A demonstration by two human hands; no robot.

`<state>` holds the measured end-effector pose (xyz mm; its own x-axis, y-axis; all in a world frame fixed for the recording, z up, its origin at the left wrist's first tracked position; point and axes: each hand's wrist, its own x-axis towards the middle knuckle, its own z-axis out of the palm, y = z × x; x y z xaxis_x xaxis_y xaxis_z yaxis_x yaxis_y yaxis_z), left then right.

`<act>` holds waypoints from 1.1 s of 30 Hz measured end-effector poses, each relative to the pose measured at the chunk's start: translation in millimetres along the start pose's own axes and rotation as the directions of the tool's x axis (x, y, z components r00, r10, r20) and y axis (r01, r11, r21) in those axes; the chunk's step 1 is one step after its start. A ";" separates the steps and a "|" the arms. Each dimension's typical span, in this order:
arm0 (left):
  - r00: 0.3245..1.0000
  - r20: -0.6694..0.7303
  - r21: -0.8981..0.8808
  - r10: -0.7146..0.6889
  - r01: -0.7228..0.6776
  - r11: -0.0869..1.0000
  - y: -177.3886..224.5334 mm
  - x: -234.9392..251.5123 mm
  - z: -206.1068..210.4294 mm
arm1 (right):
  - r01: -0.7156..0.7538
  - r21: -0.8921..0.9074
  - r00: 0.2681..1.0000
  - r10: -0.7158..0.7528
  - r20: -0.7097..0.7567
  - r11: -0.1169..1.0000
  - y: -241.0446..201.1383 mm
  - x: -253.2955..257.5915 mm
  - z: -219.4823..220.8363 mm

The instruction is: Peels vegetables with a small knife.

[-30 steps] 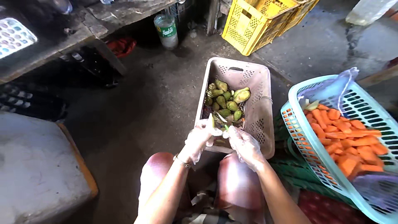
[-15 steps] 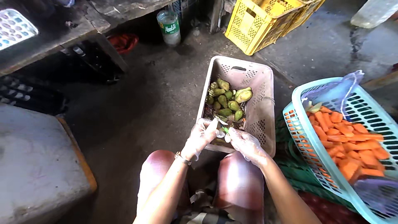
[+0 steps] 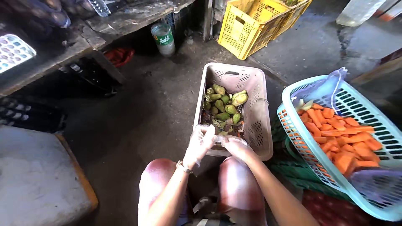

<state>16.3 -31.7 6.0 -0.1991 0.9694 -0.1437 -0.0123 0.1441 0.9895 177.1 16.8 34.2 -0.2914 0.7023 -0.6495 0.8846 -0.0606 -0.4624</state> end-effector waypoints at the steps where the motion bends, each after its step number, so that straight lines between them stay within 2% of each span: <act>1: 0.995 0.008 0.015 0.104 -0.104 0.994 4.2 1.2 0.5 | -0.007 -0.039 1.000 0.008 0.023 0.999 -0.8 3.2 0.4; 3: 0.991 0.006 -0.026 0.132 -0.132 0.991 7.0 6.5 -2.3 | -0.025 0.005 1.000 0.025 -0.003 1.000 1.1 8.7 4.0; 5: 0.999 0.030 -0.202 -0.019 0.025 0.979 7.8 13.5 -7.7 | -0.030 0.148 0.994 0.046 -0.103 0.989 5.4 11.2 2.9; 8: 0.961 0.181 -0.575 -0.208 0.275 0.770 7.3 10.2 -16.7 | 0.030 0.348 0.953 0.079 -0.294 0.937 15.4 7.5 6.9; 9: 0.949 0.174 -0.632 -0.264 0.314 0.709 10.1 7.3 -16.5 | 0.070 0.389 0.930 0.081 -0.358 0.919 17.1 2.7 10.4; 11: 0.934 0.107 -0.647 -0.340 0.325 0.690 18.1 2.4 -15.9 | 0.171 0.429 0.885 0.053 -0.463 0.887 15.4 -14.8 15.9; 13: 0.937 0.033 -0.639 -0.347 0.287 0.714 23.8 -1.5 -18.2 | 0.313 0.342 0.795 -0.047 -0.605 0.886 13.9 -29.2 27.3; 15: 0.941 0.025 -0.682 -0.339 0.264 0.682 23.4 -1.6 -22.8 | 0.431 0.157 0.675 -0.202 -0.709 0.889 12.5 -40.4 40.1; 16: 0.937 0.037 -0.717 -0.348 0.267 0.644 22.9 -0.8 -23.8 | 0.448 0.061 0.644 -0.274 -0.714 0.892 9.6 -47.5 45.9; 18: 0.926 0.028 -0.765 -0.376 0.262 0.588 20.4 1.1 -23.2 | 0.439 -0.064 0.639 -0.362 -0.679 0.896 3.0 -58.2 61.5; 21: 0.941 0.030 -0.796 -0.338 0.227 0.562 10.6 4.6 -23.7 | 0.459 -0.240 0.490 -0.469 -0.735 0.856 0.0 -52.4 90.0; 23: 0.938 0.012 -0.810 -0.346 0.212 0.547 10.1 3.4 -23.0 | 0.464 -0.276 0.446 -0.492 -0.748 0.841 -3.6 -49.5 98.0; 27: 0.925 -0.030 -0.838 -0.380 0.184 0.514 9.1 4.4 -23.4 | 0.420 -0.272 0.506 -0.473 -0.722 0.866 -15.8 -50.0 95.3; 31: 0.907 -0.106 -0.816 -0.408 0.155 0.557 9.7 3.9 -24.8 | 0.374 -0.257 0.614 -0.446 -0.652 0.891 -21.3 -52.3 90.0; 33: 0.909 -0.114 -0.817 -0.401 0.144 0.559 9.5 4.2 -25.0 | 0.361 -0.263 0.633 -0.442 -0.636 0.895 -22.6 -53.2 88.9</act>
<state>-9.2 -31.3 15.2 -0.2879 0.8004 -0.5258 -0.8359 0.0579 0.5459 140.2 -82.2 25.6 -0.3436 0.9223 0.1771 0.7823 0.3854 -0.4894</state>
